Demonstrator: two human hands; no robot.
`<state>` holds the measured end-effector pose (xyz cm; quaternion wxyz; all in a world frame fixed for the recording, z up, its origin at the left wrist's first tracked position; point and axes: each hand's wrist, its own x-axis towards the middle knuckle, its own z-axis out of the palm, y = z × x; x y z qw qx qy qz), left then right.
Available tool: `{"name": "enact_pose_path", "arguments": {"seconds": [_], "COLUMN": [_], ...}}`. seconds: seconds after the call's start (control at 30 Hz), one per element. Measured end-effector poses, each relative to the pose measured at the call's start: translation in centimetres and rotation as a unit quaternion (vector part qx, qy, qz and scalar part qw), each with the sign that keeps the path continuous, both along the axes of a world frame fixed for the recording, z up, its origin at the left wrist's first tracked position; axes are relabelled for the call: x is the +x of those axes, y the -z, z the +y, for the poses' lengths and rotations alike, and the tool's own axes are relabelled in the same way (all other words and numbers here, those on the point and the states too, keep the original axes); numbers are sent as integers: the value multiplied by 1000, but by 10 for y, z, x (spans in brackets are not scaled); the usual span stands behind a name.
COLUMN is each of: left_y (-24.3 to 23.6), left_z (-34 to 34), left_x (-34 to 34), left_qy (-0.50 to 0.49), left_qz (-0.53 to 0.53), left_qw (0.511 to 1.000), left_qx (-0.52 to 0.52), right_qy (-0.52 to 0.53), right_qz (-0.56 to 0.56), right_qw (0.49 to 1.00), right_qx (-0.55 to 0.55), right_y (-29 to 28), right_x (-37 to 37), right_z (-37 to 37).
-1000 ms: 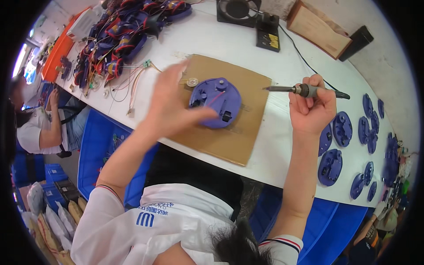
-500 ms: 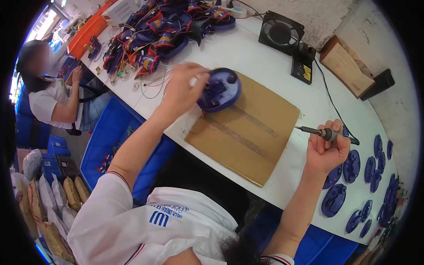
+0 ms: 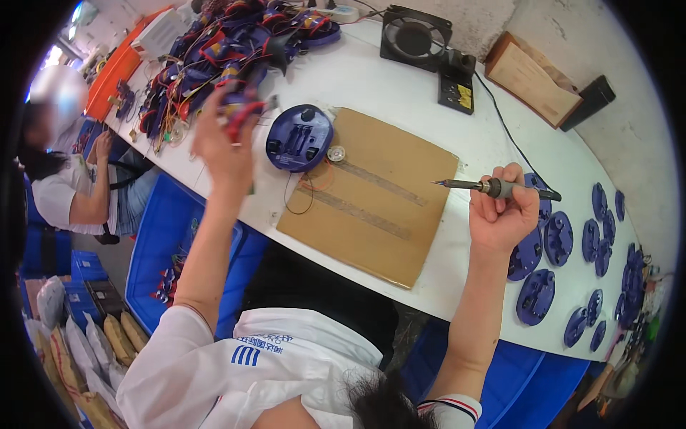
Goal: Soldering wires onto circular plastic components on a workbench.
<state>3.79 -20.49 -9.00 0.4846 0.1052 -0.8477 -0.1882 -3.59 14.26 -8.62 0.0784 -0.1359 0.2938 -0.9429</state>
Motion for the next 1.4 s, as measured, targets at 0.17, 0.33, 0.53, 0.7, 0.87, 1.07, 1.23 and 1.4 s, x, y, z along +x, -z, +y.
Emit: {"name": "enact_pose_path", "arguments": {"seconds": [0.17,0.33,0.53,0.7,0.87,1.07,1.23,1.4], "left_y": [10,-2,-53,-100,-24,-44,6,30], "left_z": [46,36,-30,-81,-201,-46,214,335], "left_x": [-12,-19,-93,-168,-214,-186,-65,-41], "left_qy": [63,171,357,2,-108,4,457,533], "left_qz": [-148,-258,-5,-89,-256,-84,-231,-163], "left_qw": [986,946,903,996,957,961,852,829], "left_qx": [-34,93,240,18,-81,-263,-113,55], "right_qy": [-3,12,-14,14,24,58,85,60], "right_qz": [-6,-20,0,-26,-96,-107,-107,-42], "right_qw": [1000,1000,1000,1000,995,992,990,997], "right_qx": [-8,1,-2,8,2,0,-21,2], "right_y": [3,0,4,4,11,1,-44,-69], "right_x": [-1,1,-1,7,-2,-8,-25,-40], "right_z": [2,1,-3,5,-9,-10,0,2]}}
